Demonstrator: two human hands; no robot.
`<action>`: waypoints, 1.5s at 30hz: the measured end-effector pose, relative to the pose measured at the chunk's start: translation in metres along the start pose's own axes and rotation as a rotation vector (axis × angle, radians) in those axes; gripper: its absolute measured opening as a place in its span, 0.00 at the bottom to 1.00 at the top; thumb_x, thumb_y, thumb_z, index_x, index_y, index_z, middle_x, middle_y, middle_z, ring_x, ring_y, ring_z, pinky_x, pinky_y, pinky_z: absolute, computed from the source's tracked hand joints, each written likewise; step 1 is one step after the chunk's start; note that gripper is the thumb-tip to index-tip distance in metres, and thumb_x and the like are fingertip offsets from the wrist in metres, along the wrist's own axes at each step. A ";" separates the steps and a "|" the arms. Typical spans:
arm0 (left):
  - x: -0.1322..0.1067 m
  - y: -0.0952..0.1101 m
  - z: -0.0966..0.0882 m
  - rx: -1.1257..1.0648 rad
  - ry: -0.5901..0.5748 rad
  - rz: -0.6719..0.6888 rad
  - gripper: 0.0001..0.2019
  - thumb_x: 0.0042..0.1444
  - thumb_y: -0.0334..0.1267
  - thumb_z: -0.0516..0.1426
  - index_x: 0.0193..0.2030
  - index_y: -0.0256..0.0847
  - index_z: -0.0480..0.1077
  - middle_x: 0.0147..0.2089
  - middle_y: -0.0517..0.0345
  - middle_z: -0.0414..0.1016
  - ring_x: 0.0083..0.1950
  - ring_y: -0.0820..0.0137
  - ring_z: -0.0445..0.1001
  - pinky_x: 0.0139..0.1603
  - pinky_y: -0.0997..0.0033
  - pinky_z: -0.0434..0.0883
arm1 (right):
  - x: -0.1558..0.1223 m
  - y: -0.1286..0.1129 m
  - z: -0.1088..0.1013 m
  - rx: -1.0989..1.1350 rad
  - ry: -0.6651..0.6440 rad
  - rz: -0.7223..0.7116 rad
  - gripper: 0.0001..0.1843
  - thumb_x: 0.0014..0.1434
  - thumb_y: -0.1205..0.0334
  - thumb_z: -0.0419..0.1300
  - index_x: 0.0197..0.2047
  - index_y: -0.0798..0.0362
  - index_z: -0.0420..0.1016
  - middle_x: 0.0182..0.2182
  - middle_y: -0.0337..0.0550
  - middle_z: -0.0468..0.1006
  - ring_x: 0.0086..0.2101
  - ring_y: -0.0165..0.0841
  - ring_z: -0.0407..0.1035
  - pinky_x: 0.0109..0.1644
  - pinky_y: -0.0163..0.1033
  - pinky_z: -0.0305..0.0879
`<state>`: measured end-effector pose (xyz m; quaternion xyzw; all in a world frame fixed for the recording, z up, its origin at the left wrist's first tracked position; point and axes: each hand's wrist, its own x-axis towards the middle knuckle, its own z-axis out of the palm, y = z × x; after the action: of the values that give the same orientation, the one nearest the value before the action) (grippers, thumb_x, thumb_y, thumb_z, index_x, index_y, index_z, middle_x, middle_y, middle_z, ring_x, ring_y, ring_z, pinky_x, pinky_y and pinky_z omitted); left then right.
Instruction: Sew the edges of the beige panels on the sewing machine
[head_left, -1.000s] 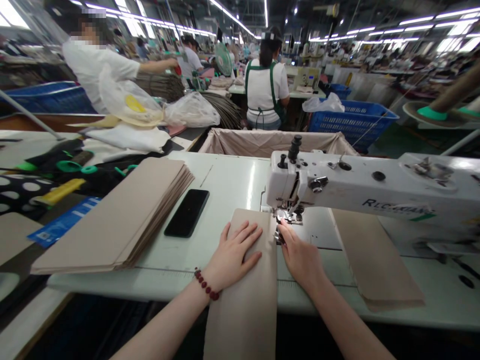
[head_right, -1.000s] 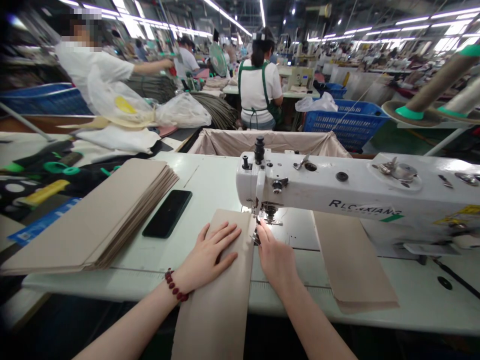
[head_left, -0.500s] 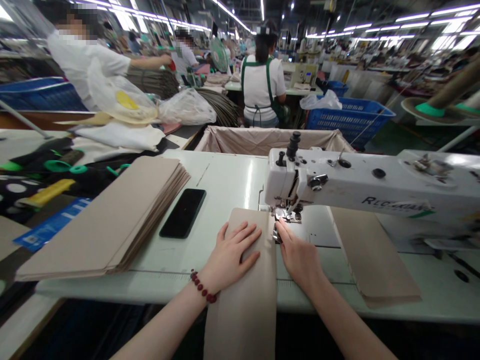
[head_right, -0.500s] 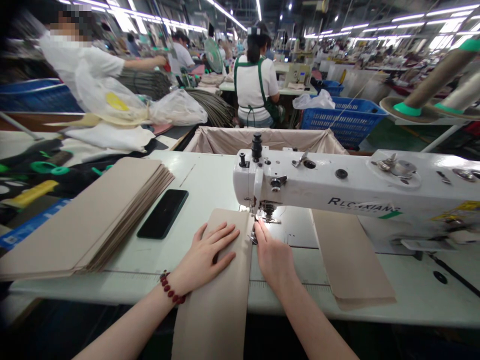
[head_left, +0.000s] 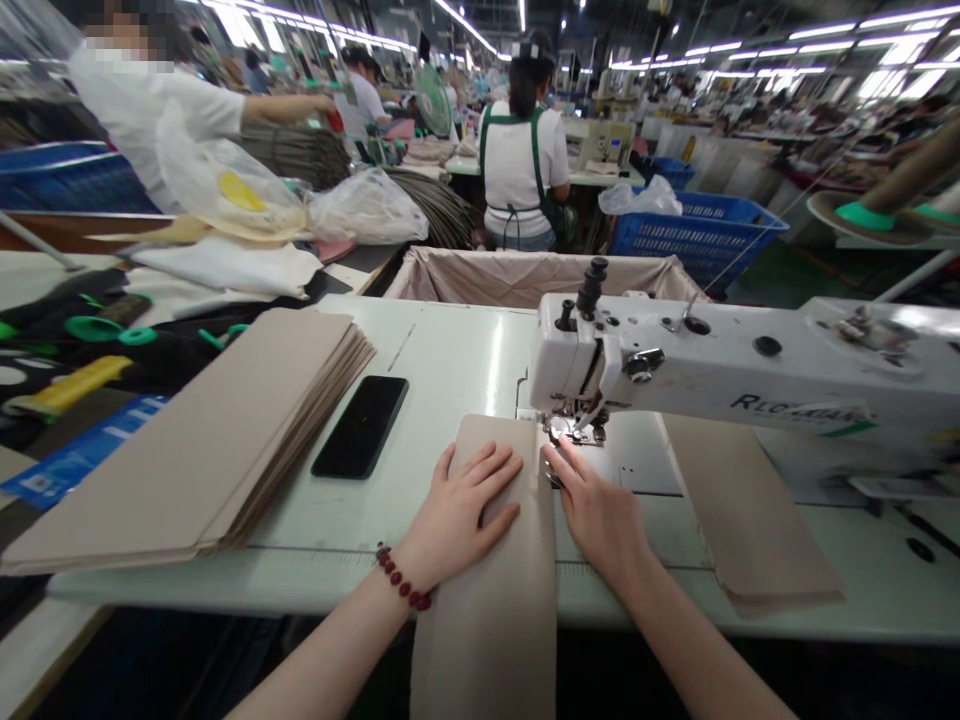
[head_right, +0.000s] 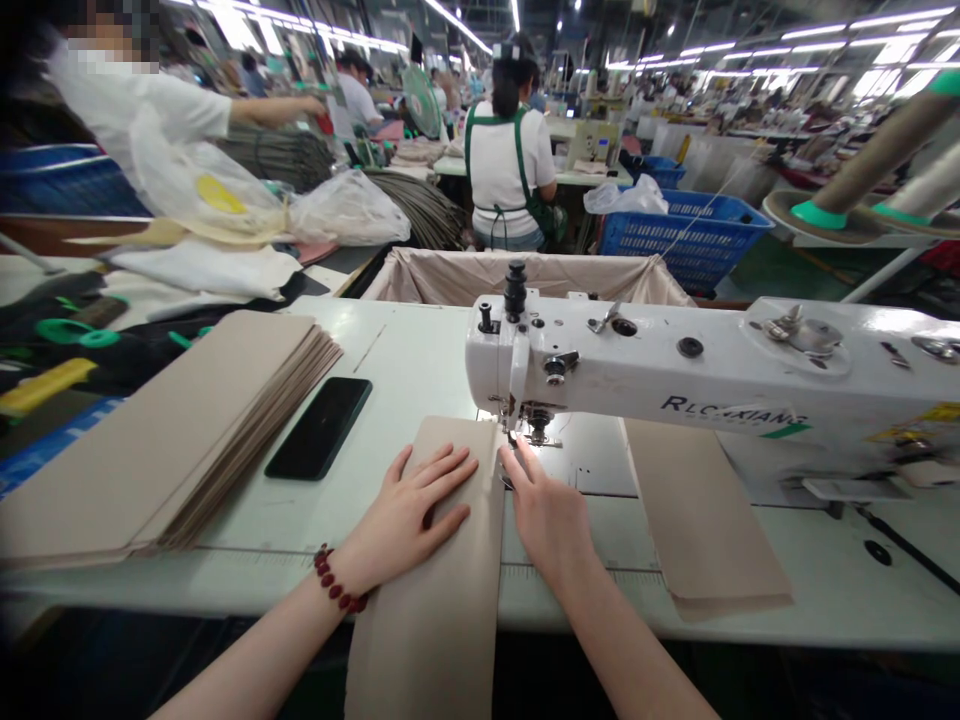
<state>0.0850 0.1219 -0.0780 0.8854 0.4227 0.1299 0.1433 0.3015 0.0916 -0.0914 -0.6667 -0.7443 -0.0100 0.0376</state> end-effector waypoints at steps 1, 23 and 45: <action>0.000 0.000 0.000 -0.002 0.004 0.002 0.25 0.66 0.47 0.49 0.68 0.53 0.54 0.70 0.58 0.55 0.70 0.59 0.53 0.69 0.46 0.33 | 0.000 0.000 -0.001 -0.003 -0.002 -0.002 0.32 0.63 0.65 0.45 0.69 0.36 0.49 0.68 0.35 0.51 0.33 0.33 0.75 0.29 0.37 0.71; -0.001 -0.002 0.000 -0.023 0.052 -0.042 0.22 0.66 0.42 0.50 0.66 0.53 0.59 0.69 0.60 0.57 0.70 0.60 0.51 0.70 0.46 0.39 | -0.002 0.001 -0.002 0.034 0.037 -0.020 0.33 0.61 0.68 0.48 0.67 0.34 0.54 0.68 0.29 0.52 0.33 0.31 0.75 0.30 0.39 0.72; -0.001 -0.003 0.000 -0.025 0.040 -0.042 0.19 0.66 0.42 0.50 0.63 0.55 0.63 0.68 0.62 0.58 0.70 0.60 0.52 0.70 0.44 0.40 | -0.002 0.002 -0.005 0.025 0.033 -0.030 0.32 0.61 0.67 0.48 0.67 0.36 0.55 0.68 0.30 0.52 0.34 0.31 0.75 0.30 0.38 0.72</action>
<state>0.0822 0.1231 -0.0794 0.8717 0.4422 0.1498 0.1487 0.3036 0.0890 -0.0866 -0.6547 -0.7536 -0.0121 0.0581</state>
